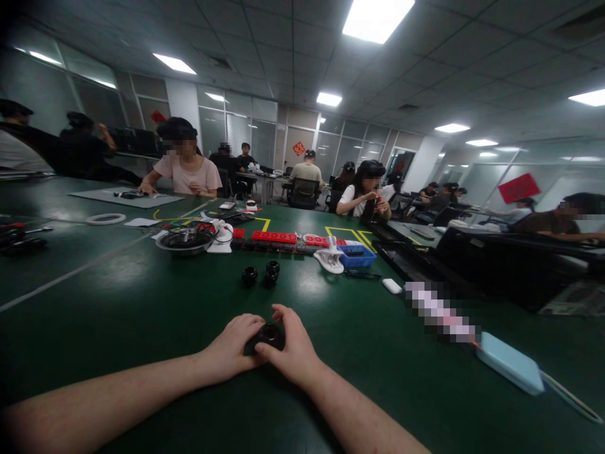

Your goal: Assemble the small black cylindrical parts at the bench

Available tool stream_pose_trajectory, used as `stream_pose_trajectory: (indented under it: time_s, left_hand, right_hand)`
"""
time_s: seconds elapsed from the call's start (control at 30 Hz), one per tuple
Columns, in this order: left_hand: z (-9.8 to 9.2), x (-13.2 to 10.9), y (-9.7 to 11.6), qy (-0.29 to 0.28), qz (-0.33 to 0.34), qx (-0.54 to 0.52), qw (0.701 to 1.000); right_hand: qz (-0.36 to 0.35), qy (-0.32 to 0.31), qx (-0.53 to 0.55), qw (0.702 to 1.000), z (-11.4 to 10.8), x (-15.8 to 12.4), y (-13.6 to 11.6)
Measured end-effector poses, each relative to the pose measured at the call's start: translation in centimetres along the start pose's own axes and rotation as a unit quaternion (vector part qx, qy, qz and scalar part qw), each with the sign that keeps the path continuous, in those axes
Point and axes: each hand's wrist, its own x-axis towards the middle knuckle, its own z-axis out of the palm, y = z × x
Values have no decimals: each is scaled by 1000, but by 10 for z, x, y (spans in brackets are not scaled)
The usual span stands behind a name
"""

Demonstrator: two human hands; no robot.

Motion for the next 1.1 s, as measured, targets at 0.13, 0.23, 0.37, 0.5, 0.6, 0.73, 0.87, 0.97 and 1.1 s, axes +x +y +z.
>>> stream_pose_trajectory:
  time_s: [0.13,0.23,0.37,0.5,0.6,0.73,0.87,0.97,1.1]
  left_hand:
    - [0,0,1,-1,-2,1,1000]
    - [-1,0,1,0,-4,-6,1000]
    - [-1,0,0,1,-4,-6,1000]
    - [-1,0,0,-3,-3,-7,1000]
    - [-2,0,1,-4,-4,-10,1000]
    - [-3,0,3,-6,-6,-10,1000]
    - [-2,0,2,0,-9,-12,1000]
    - [-1,0,0,7,-9,-11,1000]
    - [0,0,-2,9,-8,-7,1000]
  right_hand:
    - [19,23,-37,999,6,1,3]
    - [7,14,-10,1000,3,1,0]
    - [-25,-43,69,996,-3,0,-6]
    - [-7,-36,61,997,-4,-1,-2]
    - [9,-12,19,1000,1,-1,4]
    - [30,11,-24,999,5,1,6]
    - [21,0,-26,999,3,1,3]
    - [-31,-25,-8,999,-2,0,-2]
    - [-59,-55,7,997,-6,-1,-7]
